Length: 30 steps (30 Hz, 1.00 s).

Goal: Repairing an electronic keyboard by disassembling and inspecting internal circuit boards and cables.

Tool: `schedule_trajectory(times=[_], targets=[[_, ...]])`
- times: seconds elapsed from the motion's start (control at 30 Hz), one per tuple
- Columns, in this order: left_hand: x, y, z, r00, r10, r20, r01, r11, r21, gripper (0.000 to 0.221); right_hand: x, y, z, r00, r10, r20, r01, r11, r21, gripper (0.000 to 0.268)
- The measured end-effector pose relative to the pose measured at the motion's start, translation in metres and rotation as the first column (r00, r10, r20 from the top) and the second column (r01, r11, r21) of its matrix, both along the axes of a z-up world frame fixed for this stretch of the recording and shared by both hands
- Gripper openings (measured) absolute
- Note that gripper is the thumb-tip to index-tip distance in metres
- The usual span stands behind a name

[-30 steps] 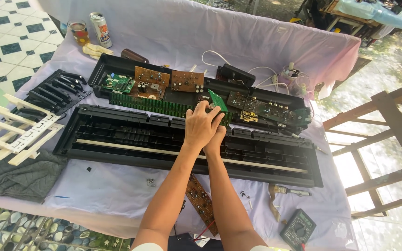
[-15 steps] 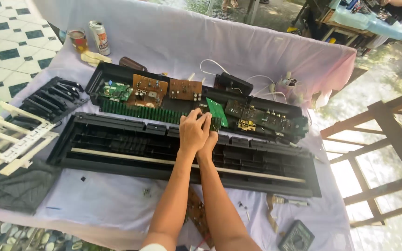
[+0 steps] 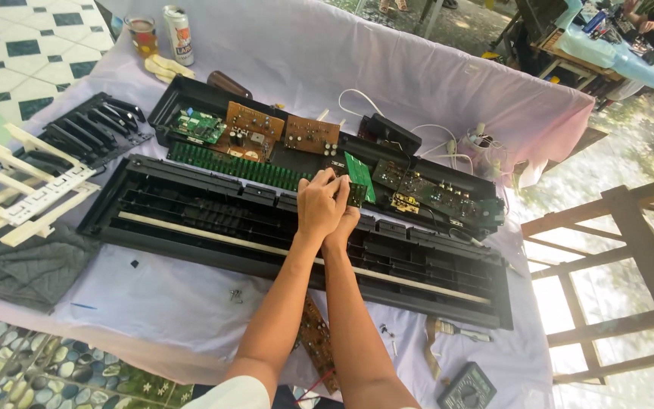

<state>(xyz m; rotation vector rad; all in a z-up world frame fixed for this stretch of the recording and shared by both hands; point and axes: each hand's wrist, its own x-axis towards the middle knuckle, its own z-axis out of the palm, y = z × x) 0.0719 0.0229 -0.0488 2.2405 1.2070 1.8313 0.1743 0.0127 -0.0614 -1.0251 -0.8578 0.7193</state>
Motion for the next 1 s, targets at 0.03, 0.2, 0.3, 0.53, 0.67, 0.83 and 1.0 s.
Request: schedule_trajectory(times=[0.03,0.2,0.3,0.53,0.67,0.83,1.0], targets=[[0.0,-0.002,0.001,1.0,0.0,0.002,0.0,1.0,-0.01,0.029,0.0,0.002,-0.003,1.0,0.0,-0.005,0.0,1.0,-0.014,0.012],[-0.015,-0.007,0.003,1.0,-0.007,0.018,0.007,1.0,0.0,0.026,-0.02,0.012,-0.016,0.999,0.038,-0.036,-0.041,0.996,-0.081,0.012],[-0.019,-0.001,-0.021,0.996,-0.084,-0.014,0.083,0.996,-0.035,0.028,-0.03,0.02,-0.015,0.997,0.056,-0.061,-0.061,0.994,-0.087,0.012],[-0.035,0.014,-0.021,0.99,0.004,-0.138,-0.006,1.0,-0.012,0.065,-0.017,0.019,-0.02,0.992,0.006,-0.123,-0.021,0.992,-0.122,0.011],[-0.046,0.029,-0.04,0.993,0.061,-0.097,-0.075,0.986,-0.149,0.041,-0.01,0.034,-0.036,0.996,0.017,-0.092,-0.032,0.985,-0.171,0.01],[-0.056,0.02,-0.034,0.997,0.033,-0.072,-0.042,0.992,-0.123,0.065,-0.02,0.012,-0.018,0.998,0.06,0.014,-0.056,0.975,-0.217,0.017],[-0.059,0.027,-0.035,0.997,-0.032,-0.071,0.03,0.999,-0.032,0.075,0.014,0.016,-0.041,0.969,0.179,0.168,-0.14,0.965,-0.223,0.025]])
